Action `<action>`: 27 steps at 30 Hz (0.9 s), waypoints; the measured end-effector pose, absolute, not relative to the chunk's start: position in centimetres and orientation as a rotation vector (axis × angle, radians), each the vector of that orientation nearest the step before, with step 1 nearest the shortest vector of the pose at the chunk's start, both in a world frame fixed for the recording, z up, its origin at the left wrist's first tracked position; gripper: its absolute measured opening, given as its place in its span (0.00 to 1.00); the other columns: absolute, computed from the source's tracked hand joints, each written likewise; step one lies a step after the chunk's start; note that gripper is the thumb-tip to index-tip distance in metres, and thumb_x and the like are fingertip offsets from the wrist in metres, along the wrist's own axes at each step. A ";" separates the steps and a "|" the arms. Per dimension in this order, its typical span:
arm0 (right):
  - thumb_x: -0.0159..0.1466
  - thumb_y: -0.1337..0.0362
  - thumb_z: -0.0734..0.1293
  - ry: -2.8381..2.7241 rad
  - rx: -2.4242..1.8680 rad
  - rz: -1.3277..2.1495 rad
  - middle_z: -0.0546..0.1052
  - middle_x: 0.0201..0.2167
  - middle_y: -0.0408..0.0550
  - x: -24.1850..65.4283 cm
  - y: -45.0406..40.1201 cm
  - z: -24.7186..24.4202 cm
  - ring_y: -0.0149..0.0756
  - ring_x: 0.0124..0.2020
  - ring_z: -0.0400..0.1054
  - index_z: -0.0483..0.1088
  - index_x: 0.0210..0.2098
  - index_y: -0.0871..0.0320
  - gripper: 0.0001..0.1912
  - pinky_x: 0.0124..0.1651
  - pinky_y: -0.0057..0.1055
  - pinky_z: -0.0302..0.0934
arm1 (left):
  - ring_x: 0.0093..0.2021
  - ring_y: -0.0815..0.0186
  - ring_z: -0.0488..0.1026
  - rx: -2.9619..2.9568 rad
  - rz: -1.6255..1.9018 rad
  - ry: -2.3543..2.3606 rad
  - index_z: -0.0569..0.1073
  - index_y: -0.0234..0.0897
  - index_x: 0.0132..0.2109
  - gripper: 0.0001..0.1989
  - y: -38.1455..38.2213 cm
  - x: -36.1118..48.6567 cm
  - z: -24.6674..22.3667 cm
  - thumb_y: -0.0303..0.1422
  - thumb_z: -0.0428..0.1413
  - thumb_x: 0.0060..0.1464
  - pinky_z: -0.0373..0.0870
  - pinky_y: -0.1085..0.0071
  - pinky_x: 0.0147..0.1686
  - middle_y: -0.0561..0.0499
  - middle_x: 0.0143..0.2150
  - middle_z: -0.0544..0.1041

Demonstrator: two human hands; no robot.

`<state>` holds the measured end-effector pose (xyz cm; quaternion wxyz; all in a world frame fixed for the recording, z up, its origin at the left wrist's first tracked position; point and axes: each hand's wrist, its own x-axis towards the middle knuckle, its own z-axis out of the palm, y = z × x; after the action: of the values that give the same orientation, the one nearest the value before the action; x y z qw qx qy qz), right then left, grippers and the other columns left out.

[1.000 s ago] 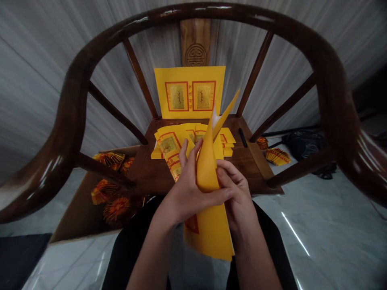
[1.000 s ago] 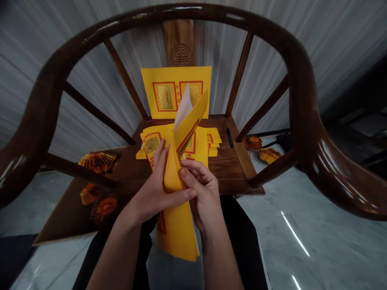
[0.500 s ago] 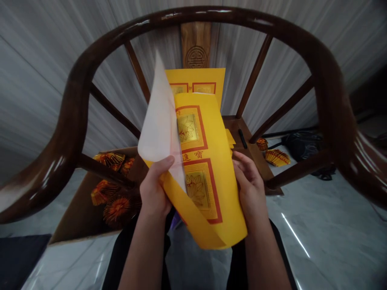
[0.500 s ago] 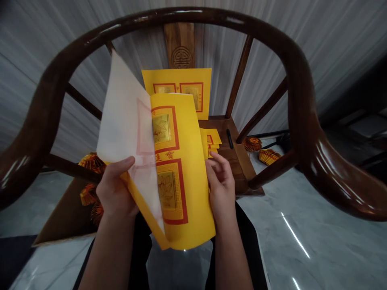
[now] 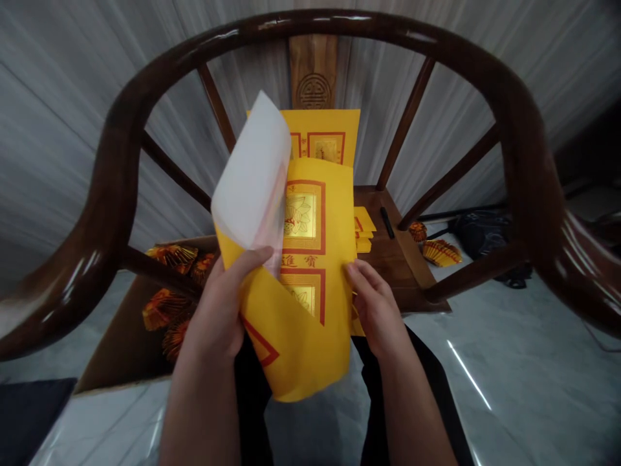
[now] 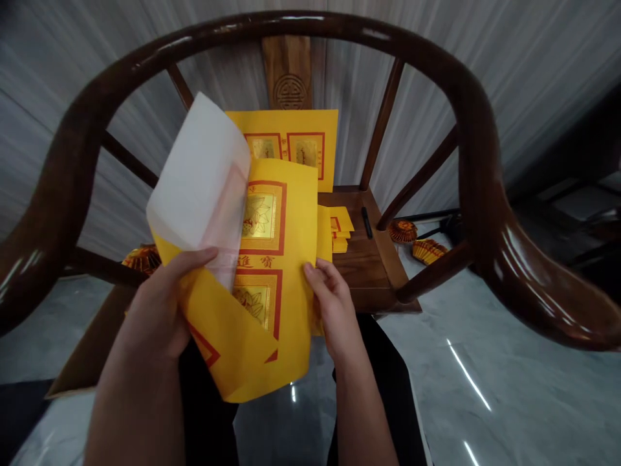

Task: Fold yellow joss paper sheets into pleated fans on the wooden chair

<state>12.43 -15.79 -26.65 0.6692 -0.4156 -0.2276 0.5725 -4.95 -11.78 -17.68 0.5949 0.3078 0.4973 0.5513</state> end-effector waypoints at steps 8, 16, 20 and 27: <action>0.55 0.50 0.80 -0.412 -0.954 1.418 0.83 0.43 0.43 10.8 -15.1 -27.2 0.35 0.43 0.76 0.77 0.41 0.53 0.20 0.46 0.32 0.67 | 0.39 0.55 0.84 0.663 1.514 1.074 0.81 0.34 0.48 0.21 -12.3 -6.2 -15.5 0.30 0.67 0.43 0.84 0.61 0.45 0.50 0.34 0.84; 0.58 0.52 0.79 -0.411 -0.861 1.425 0.83 0.43 0.43 10.9 -15.4 -26.7 0.37 0.43 0.77 0.77 0.39 0.53 0.16 0.47 0.34 0.71 | 0.43 0.54 0.84 0.607 1.451 0.920 0.80 0.34 0.51 0.22 -11.5 -6.7 -16.7 0.30 0.66 0.47 0.84 0.62 0.47 0.49 0.39 0.86; 0.58 0.55 0.79 -0.362 -0.834 1.288 0.84 0.42 0.42 10.5 -15.2 -27.0 0.37 0.42 0.78 0.78 0.39 0.52 0.13 0.49 0.35 0.72 | 0.38 0.58 0.83 0.562 1.451 0.921 0.80 0.32 0.49 0.21 -10.9 -6.5 -17.4 0.29 0.66 0.45 0.83 0.64 0.46 0.49 0.38 0.86; 0.58 0.58 0.80 -0.190 -0.837 0.965 0.84 0.40 0.39 12.8 -14.8 -27.6 0.32 0.39 0.77 0.78 0.37 0.52 0.11 0.47 0.32 0.71 | 0.32 0.67 0.78 0.595 1.739 1.045 0.77 0.32 0.39 0.12 -10.0 -7.6 -17.9 0.27 0.65 0.43 0.80 0.70 0.38 0.54 0.33 0.81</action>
<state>12.82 -14.82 -27.62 0.7985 -0.3902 -0.0886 0.4497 -7.65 -10.02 -17.88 0.4914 0.2450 0.4304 0.7164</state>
